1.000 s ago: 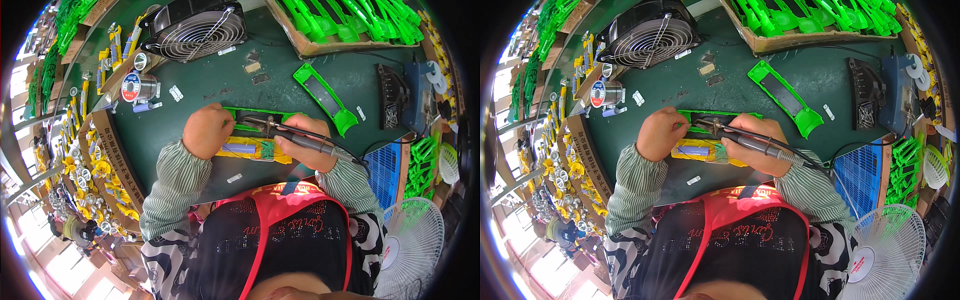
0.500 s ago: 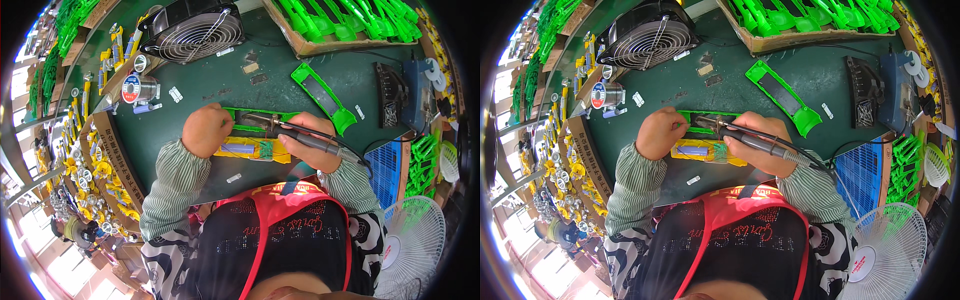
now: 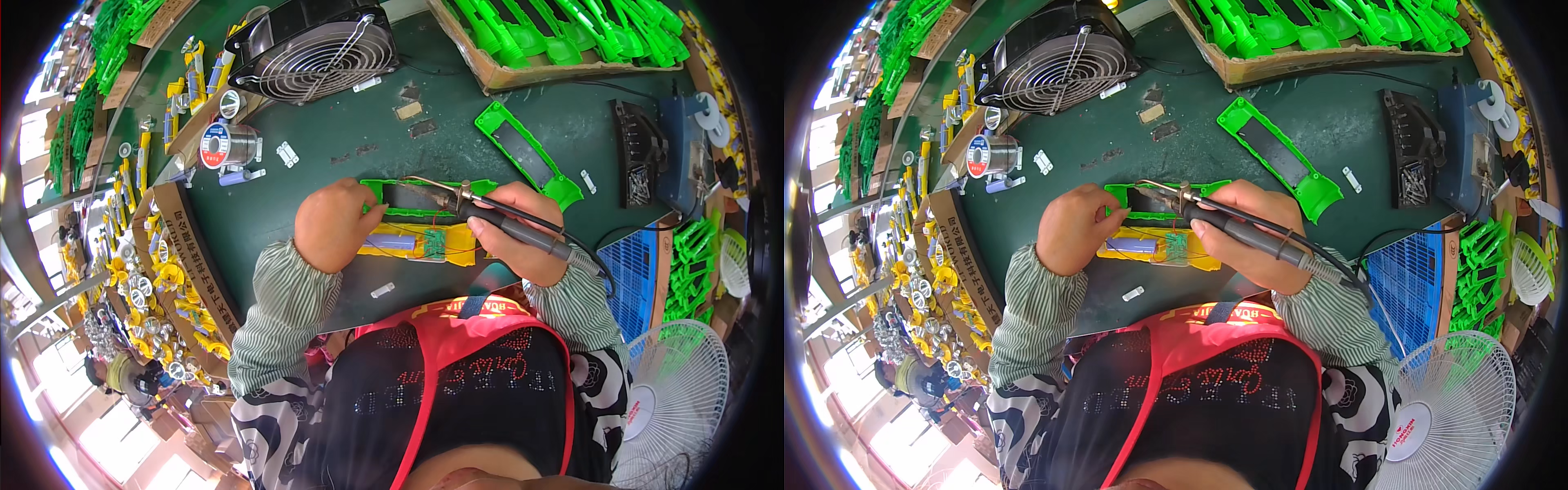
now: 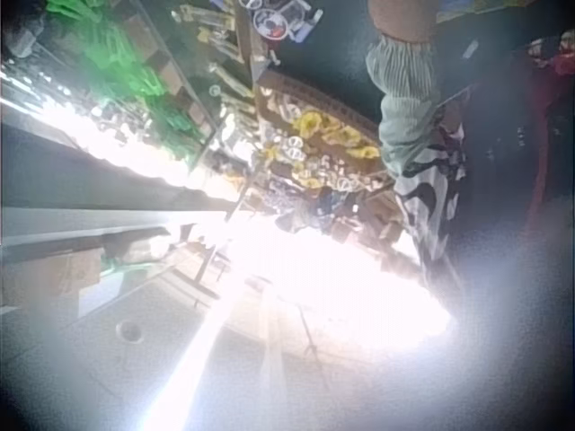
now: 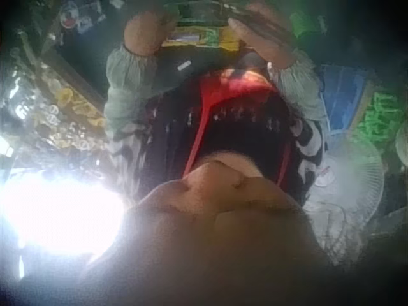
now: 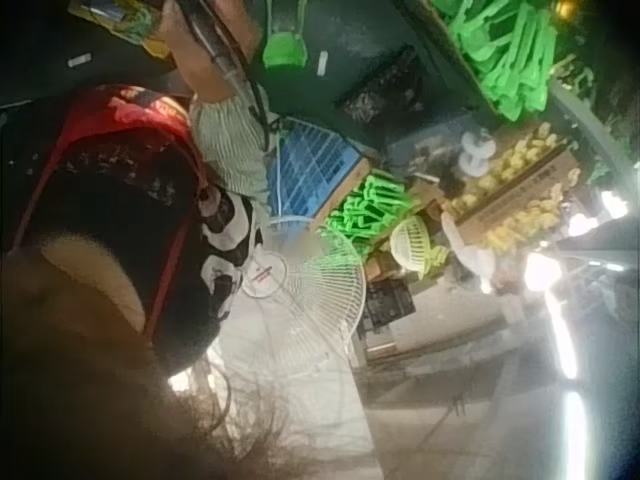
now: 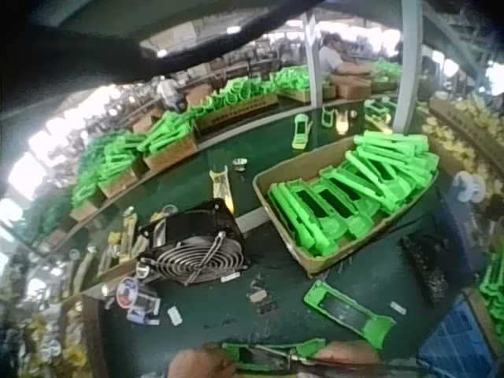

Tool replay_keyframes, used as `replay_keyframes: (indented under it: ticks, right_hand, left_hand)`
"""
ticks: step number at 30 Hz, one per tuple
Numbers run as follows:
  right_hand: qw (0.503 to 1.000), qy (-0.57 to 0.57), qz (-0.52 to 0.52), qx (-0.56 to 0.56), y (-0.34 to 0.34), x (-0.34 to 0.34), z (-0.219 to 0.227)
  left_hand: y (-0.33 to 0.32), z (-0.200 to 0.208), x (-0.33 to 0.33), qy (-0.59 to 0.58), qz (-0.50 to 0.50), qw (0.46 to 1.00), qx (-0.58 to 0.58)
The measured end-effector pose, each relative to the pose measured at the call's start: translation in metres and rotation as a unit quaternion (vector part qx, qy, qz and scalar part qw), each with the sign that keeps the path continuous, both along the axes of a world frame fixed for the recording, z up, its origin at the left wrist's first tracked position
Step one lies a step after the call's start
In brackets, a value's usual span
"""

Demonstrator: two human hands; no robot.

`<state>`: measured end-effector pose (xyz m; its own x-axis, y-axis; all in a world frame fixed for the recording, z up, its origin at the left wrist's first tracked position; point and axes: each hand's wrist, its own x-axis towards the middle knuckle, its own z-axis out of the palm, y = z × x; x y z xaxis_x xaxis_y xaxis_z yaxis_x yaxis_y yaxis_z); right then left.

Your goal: The person solders electrical components inside flashlight casings using a soldering iron, attaches the plastic casing covers by hand, and places the assembled flashlights onto the conveyor belt.

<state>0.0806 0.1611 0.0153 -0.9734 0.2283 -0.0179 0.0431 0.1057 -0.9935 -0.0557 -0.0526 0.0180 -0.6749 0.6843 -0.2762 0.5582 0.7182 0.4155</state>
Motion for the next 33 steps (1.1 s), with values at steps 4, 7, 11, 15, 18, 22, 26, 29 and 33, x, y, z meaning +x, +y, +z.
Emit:
replay_keyframes:
  ticks: [4,7,11,15,18,22,26,29,33]
  right_hand:
    - [0.999,-0.014,0.009,-0.027,-0.002,-0.001,-0.004]
    - [0.998,0.013,0.041,0.036,-0.004,-0.002,-0.005]
    - [0.998,-0.004,0.059,0.009,-0.007,-0.006,-0.01]
    - [0.997,-0.026,0.075,0.008,-0.007,-0.006,-0.011]
    - [0.996,-0.033,0.086,0.011,-0.006,-0.007,-0.01]
    - [0.994,-0.053,0.094,0.005,-0.006,-0.007,-0.011]
    - [0.995,-0.045,0.092,0.001,-0.005,-0.006,-0.011]
    - [0.995,-0.038,0.094,0.011,-0.005,-0.007,-0.012]
    - [0.994,-0.041,0.099,0.015,-0.004,-0.007,-0.013]
  left_hand:
    - [-0.001,-0.009,-0.004,-0.004,-0.019,1.0,-0.021]
    - [-0.002,-0.009,-0.006,-0.024,-0.018,1.0,-0.004]
    - [-0.002,-0.008,-0.006,-0.023,-0.026,0.999,0.0]
    - [-0.001,-0.008,-0.005,0.003,-0.055,0.998,-0.009]
    - [-0.001,-0.009,-0.005,0.022,-0.085,0.996,-0.016]
    - [-0.001,-0.011,-0.005,0.062,-0.128,0.99,-0.021]
    - [0.001,-0.007,-0.008,0.067,-0.168,0.983,-0.027]
    - [0.002,-0.007,-0.009,0.067,-0.18,0.98,-0.056]
    - [0.002,-0.006,-0.01,0.059,-0.176,0.982,-0.034]
